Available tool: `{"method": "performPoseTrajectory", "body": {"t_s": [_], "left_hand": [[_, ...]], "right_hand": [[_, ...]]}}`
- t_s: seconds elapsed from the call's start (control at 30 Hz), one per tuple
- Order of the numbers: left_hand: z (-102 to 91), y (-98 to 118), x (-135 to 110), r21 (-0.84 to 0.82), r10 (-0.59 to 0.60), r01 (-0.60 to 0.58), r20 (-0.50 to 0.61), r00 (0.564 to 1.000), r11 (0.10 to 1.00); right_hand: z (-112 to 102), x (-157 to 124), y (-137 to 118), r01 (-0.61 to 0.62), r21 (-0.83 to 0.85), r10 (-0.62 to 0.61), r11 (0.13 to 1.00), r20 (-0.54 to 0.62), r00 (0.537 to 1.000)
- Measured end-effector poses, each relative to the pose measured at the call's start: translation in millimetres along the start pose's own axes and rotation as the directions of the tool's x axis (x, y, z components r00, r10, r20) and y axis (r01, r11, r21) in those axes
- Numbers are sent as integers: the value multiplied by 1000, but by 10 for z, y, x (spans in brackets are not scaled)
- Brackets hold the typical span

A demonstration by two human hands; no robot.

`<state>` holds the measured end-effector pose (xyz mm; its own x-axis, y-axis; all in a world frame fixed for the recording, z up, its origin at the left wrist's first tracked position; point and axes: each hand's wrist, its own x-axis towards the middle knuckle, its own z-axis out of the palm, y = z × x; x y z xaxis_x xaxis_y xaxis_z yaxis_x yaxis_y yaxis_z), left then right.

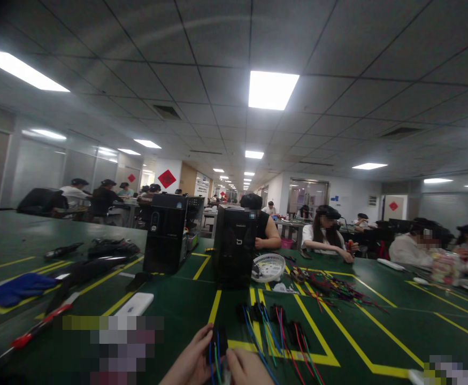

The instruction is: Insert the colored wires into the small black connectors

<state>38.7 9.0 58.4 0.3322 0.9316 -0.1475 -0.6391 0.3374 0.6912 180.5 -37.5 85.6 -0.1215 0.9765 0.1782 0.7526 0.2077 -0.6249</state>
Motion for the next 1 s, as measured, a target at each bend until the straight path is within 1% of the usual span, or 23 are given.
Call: {"method": "performPoseTrajectory", "body": {"t_s": [0.03, 0.07, 0.1, 0.2, 0.3, 0.37, 0.43, 0.6, 0.67, 0.8, 0.9, 1.0], "left_hand": [[-9, 4, 10, -13, -4, 4, -4, 1000, 1000], [-17, 5, 20, -23, -6, 6, -10, 1000, 1000], [-22, 3, 30, -29, -10, 9, -15, 1000, 1000], [-22, -19, 47, -18, -16, 16, -19, 1000, 1000], [-8, -47, 44, 0, 10, -10, -23, 1000, 1000], [5, -62, 38, 17, 26, -26, -23, 999, 1000], [21, -69, 28, 36, 18, -17, -20, 1000, 999], [57, -57, -12, 66, -1, 1, -3, 1000, 998], [53, -56, -21, 66, 7, -8, 11, 1000, 998], [17, -75, 3, 66, 20, -22, 28, 999, 998], [-5, -95, 31, 74, 22, -24, 25, 999, 997], [-6, -102, 32, 75, 25, -28, 33, 999, 997]], "right_hand": [[-43, 109, 0, 34, 48, -31, 998, -65, 997], [-76, 212, -7, 72, 121, -52, 990, -156, 986], [-93, 304, -20, 61, 141, -31, 988, -205, 978], [-32, 460, -84, 32, 191, 25, 981, -289, 957], [148, 429, -128, 33, 243, 55, 969, -348, 936], [259, 361, -118, 61, 280, 49, 958, -370, 928], [324, 304, -83, 79, 303, 45, 950, -382, 923], [363, 284, 19, 137, 250, -12, 959, -443, 896], [393, 301, 56, 118, 294, 27, 948, -447, 894], [452, 327, 106, 42, 379, 137, 925, -433, 891], [435, 319, 93, 16, 409, 167, 912, -408, 897], [387, 302, 58, 14, 426, 166, 904, -382, 909]]}}
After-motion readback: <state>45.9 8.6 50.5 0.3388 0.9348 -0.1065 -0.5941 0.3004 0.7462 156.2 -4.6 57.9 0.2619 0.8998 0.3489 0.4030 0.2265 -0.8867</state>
